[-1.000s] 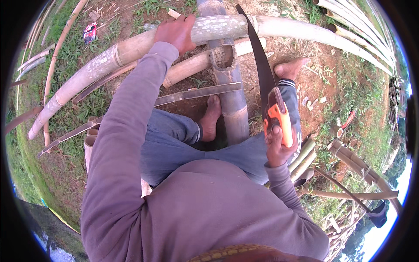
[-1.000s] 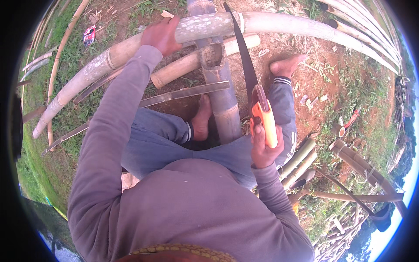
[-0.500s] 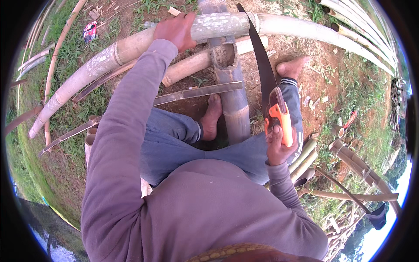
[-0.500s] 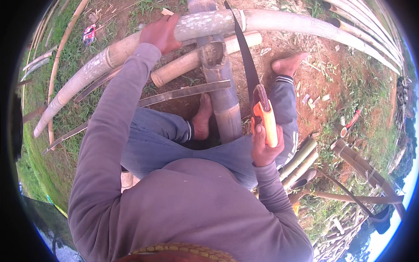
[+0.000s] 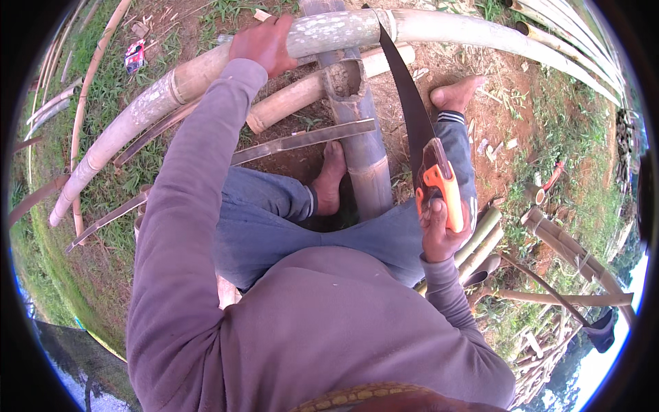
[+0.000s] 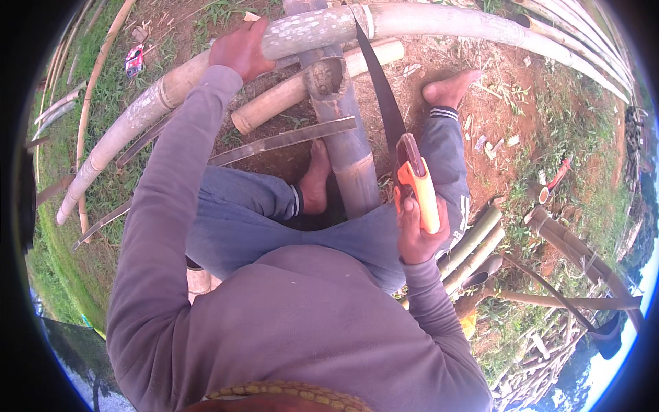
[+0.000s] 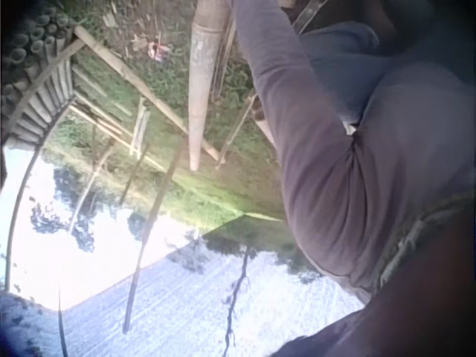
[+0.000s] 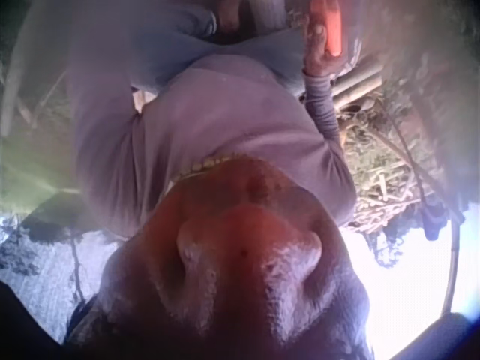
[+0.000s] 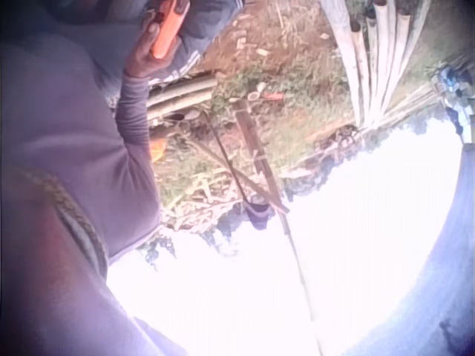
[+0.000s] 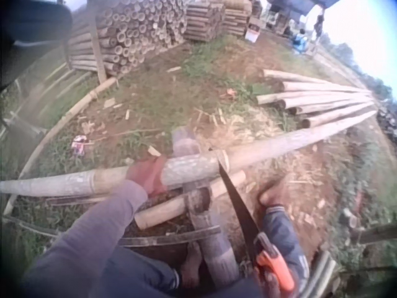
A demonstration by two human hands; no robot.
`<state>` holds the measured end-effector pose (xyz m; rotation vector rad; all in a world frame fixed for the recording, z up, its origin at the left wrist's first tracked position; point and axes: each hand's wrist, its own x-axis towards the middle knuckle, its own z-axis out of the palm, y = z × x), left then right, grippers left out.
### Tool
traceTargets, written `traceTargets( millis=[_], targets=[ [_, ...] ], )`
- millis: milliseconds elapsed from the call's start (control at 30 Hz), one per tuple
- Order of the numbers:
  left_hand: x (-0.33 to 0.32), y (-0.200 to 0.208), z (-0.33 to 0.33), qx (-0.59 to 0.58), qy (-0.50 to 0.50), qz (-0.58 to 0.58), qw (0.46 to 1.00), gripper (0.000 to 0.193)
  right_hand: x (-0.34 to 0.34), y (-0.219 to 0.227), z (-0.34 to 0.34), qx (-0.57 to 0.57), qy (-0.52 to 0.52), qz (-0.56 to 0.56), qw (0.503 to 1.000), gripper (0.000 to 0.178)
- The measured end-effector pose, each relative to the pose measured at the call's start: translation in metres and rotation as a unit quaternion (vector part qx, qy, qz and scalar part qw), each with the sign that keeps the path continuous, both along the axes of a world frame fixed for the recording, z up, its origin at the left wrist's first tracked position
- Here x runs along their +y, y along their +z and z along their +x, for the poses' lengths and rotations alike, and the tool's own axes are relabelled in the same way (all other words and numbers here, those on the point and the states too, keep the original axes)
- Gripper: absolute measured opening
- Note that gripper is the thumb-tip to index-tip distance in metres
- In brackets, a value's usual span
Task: The person sits on the ground and uses a hand saw to cut long bamboo poles into shorter sections. They position each pole on a support, saw through it, and then move the cut pieces aside.
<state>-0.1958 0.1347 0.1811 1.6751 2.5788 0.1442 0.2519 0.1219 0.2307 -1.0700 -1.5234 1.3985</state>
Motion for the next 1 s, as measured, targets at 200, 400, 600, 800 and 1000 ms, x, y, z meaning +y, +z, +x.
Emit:
traceTargets(
  millis=[200, 400, 600, 800, 1000],
  targets=[
    [0.014, 0.004, 0.023, -0.001, -0.022, 0.007, 1.0, 0.07, 0.14, -0.01, -0.156, -0.026, 0.026, 0.032, 0.999, 0.022],
    [-0.002, 0.005, 0.001, -0.015, 0.017, -0.011, 1.0, 0.087, 0.009, -0.012, -0.014, -0.006, 0.012, 0.023, 1.0, 0.015],
    [0.007, 0.002, 0.012, 0.019, 0.004, -0.006, 1.0, 0.088, 0.084, -0.038, -0.098, -0.03, 0.015, 0.047, 0.998, 0.015],
    [0.006, 0.011, 0.009, 0.006, 0.003, -0.018, 1.0, 0.088, 0.108, -0.035, -0.133, -0.063, 0.009, 0.1, 0.993, 0.025],
    [0.001, 0.01, 0.009, -0.003, 0.011, -0.02, 1.0, 0.088, -0.007, -0.014, 0.011, -0.066, 0.01, 0.078, 0.995, 0.016]
  ],
)
